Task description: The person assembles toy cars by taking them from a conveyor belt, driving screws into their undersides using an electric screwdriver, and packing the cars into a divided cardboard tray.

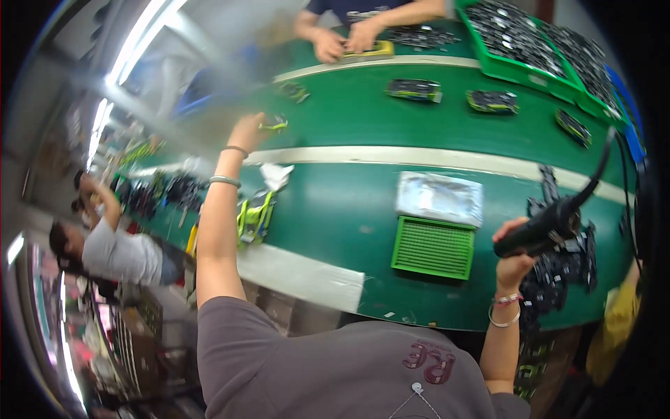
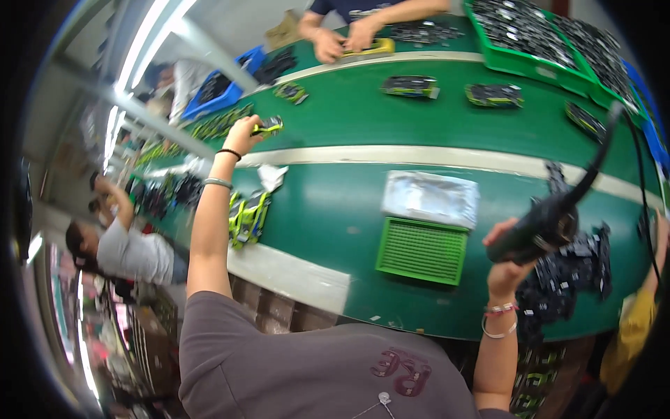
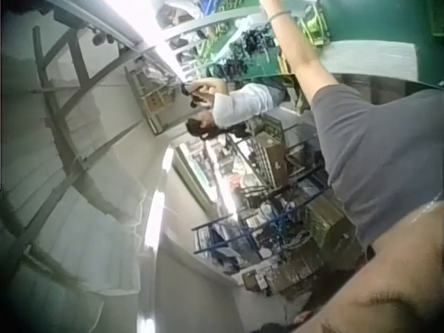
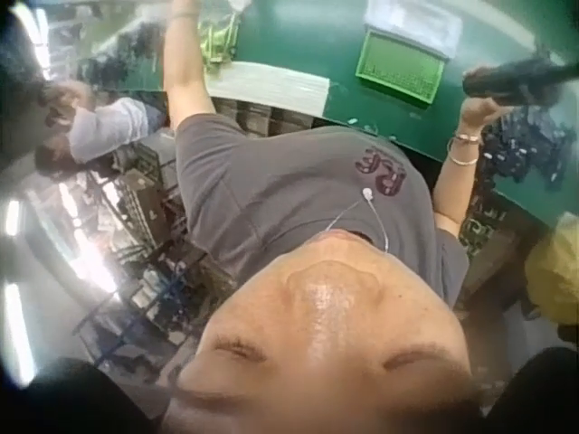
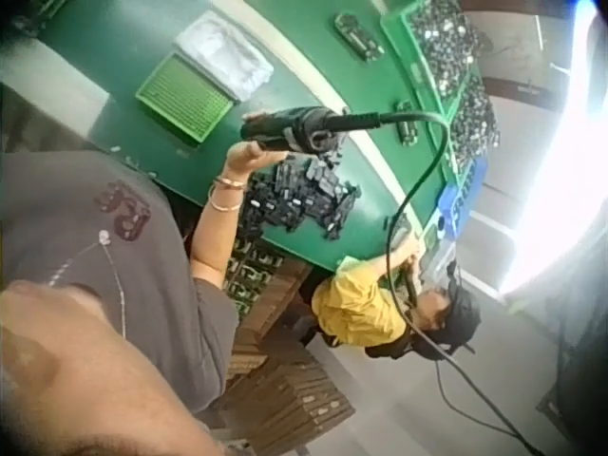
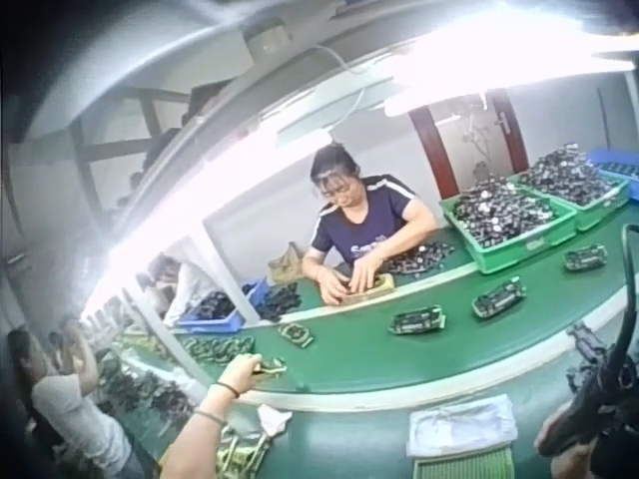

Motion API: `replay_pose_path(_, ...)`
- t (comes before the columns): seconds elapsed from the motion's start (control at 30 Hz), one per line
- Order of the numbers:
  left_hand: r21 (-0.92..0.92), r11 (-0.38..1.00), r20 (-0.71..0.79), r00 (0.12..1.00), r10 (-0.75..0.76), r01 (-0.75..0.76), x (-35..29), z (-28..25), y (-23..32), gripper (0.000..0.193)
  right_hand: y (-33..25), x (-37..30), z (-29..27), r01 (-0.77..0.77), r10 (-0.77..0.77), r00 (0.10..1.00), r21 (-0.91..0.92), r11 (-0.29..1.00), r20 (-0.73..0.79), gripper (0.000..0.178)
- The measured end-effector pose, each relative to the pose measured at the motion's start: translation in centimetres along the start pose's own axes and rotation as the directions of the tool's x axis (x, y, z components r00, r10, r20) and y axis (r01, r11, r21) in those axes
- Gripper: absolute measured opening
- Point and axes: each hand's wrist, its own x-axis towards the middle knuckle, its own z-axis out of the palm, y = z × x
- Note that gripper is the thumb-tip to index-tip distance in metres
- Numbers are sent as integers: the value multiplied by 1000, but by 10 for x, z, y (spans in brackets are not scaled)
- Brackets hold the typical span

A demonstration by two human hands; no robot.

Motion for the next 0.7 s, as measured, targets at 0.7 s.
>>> replay_pose_path(0.7,-701,395,36,583,-812,593,-424,-36,32,39,-1,11,-5,-35,43,996,-106,994,78,97)
